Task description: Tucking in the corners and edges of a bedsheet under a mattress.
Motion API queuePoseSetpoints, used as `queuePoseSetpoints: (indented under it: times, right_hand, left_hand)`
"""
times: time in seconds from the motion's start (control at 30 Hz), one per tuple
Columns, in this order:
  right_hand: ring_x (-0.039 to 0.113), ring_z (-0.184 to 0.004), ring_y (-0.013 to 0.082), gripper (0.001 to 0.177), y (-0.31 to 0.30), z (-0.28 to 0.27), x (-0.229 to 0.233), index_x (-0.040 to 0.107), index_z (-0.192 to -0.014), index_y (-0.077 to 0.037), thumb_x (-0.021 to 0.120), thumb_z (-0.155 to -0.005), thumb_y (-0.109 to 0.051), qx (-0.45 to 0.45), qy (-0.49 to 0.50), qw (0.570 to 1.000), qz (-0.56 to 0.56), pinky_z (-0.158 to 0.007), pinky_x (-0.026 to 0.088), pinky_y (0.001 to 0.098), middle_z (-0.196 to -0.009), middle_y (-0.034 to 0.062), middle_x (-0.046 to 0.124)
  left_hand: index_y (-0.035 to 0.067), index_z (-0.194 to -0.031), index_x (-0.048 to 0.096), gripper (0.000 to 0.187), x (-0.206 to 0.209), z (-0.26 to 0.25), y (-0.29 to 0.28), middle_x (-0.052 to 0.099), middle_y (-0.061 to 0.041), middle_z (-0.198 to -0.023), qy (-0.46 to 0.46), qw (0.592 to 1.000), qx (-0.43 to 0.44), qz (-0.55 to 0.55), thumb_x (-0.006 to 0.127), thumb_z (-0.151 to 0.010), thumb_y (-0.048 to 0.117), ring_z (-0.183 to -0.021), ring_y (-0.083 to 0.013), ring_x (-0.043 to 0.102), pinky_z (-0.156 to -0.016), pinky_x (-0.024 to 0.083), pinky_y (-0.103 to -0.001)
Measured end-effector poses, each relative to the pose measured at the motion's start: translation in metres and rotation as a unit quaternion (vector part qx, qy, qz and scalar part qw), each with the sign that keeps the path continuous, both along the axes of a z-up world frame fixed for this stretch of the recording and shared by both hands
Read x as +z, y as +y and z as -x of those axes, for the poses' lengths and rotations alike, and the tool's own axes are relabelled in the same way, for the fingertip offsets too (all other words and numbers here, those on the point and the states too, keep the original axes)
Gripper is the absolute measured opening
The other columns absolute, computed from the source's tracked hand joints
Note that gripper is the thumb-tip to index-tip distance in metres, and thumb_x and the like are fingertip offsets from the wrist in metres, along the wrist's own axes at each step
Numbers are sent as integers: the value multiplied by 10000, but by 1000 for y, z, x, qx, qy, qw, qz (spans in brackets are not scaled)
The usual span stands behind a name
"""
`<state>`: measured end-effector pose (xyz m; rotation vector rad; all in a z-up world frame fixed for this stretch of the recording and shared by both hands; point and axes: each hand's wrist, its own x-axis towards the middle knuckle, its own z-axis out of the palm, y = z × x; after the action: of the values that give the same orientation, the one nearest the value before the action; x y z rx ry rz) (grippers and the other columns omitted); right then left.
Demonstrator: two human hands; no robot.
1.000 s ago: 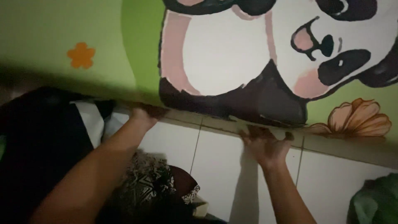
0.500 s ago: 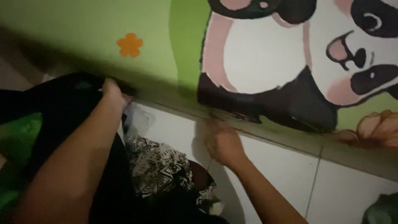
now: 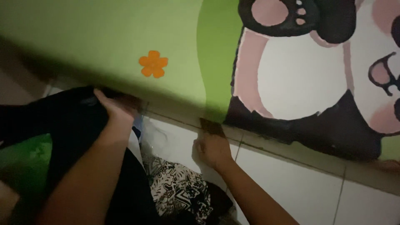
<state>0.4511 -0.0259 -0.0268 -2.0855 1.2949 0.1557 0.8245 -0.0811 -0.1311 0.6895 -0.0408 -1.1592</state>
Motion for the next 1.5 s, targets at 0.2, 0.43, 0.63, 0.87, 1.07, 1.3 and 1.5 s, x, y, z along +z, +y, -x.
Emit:
queuePoseSetpoints:
  times: [0.2,0.43,0.63,0.87,1.07,1.3,1.5]
  right_hand:
    - [661,-987,480,534,-26,-3,5,636,-1276,-32,702,-828,-315,10,-15,998,67,-784,536,562,-1176,302,649]
    - [661,-1055,434,474,-33,-23,36,668,-1187,9,683,-924,-385,14,88,995,-50,-929,538,525,-1188,274,654]
    - [727,-924,381,525,-28,-33,22,715,-1056,31,716,-883,-465,30,105,992,-57,-838,597,487,-1014,249,722]
    - [661,-1089,348,628,-25,20,15,650,-1247,-63,650,-880,-573,-4,55,992,-111,-959,523,490,-1198,198,676]
    - [658,-1213,310,598,-9,209,0,718,-1275,-100,597,-898,-548,-298,-187,914,-202,-1056,504,497,-1315,149,715]
    - [624,-1154,478,621,43,459,48,637,-1306,93,726,-885,-356,-588,-252,759,-121,-1018,513,619,-1241,339,651]
    - [639,-1220,230,750,57,537,82,397,-1556,-36,584,-970,-465,-633,-519,565,-105,-1056,467,461,-1392,113,619]
  left_hand:
    - [65,-1532,371,894,85,14,1,490,-190,-1478,-137,912,-145,-359,289,-925,715,-1246,-412,537,-1122,379,-562]
    - [45,-1534,380,840,67,-54,13,500,-210,-1501,-324,872,-66,-361,302,-952,645,-1344,-369,542,-1163,416,-532]
    - [127,-1586,318,972,83,-24,7,413,-150,-1571,-71,997,2,-43,374,-850,760,-1438,-390,435,-1208,376,-598]
    - [120,-1516,446,835,44,-24,-20,501,-127,-1524,-160,972,-5,-174,399,-908,691,-1388,-339,484,-1162,393,-529]
    - [88,-1397,508,621,38,215,19,564,-114,-1412,-179,934,-214,-224,434,-957,521,-1288,-283,545,-1140,428,-482]
    - [52,-1254,584,371,49,487,71,640,-96,-1278,-226,819,-459,-261,481,-1016,317,-1169,-213,616,-1113,467,-424]
    - [75,-1084,672,333,89,589,60,667,-38,-1078,-298,729,-521,-329,460,-1006,319,-1051,-172,583,-1086,295,-399]
